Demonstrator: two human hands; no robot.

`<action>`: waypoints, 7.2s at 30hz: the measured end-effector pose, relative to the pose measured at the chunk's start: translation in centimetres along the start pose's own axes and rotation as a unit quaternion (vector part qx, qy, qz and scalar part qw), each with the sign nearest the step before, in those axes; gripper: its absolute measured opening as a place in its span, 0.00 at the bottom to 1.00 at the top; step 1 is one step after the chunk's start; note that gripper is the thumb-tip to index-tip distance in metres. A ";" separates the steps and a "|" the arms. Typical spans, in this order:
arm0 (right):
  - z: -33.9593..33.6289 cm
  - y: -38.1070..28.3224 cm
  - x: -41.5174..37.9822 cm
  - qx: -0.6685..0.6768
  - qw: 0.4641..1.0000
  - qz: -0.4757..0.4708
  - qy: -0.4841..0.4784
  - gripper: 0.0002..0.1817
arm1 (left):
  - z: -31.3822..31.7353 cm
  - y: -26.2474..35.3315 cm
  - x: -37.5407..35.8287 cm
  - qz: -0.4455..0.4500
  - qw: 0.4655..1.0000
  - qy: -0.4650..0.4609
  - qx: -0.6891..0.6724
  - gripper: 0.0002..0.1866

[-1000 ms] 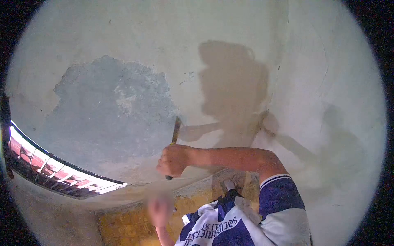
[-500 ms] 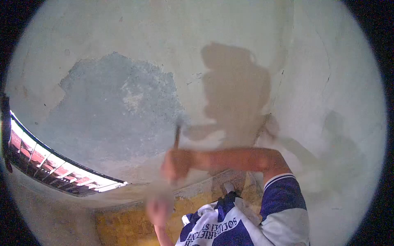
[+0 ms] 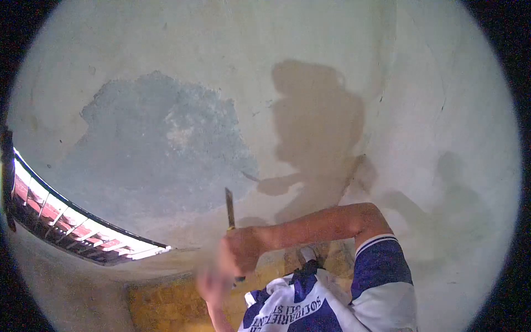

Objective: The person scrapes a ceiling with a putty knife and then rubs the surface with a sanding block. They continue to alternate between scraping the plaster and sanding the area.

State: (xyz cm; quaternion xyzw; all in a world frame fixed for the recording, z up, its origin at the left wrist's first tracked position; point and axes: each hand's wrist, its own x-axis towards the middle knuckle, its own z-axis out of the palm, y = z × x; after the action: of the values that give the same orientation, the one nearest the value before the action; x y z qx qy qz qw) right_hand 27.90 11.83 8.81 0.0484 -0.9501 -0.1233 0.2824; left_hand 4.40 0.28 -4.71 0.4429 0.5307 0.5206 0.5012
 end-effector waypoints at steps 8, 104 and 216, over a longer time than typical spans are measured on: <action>-0.2 3.8 -0.6 0.045 0.995 0.038 0.086 0.14 | 1.0 0.9 0.5 0.014 1.000 0.000 -0.009 0.09; -4.1 7.4 -0.4 -0.079 0.980 0.183 0.001 0.19 | -0.9 -1.1 4.2 -0.014 0.993 -0.112 0.021 0.11; 10.1 -1.5 -3.9 0.101 0.979 -0.014 0.176 0.12 | 0.2 -2.4 4.3 0.008 0.993 -0.116 -0.003 0.10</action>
State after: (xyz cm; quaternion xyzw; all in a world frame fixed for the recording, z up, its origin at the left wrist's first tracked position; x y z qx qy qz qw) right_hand 25.66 13.13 -1.76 0.1110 -0.8922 -0.0204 0.4373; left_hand 4.24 4.37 -7.40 0.5036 0.4636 0.4710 0.5564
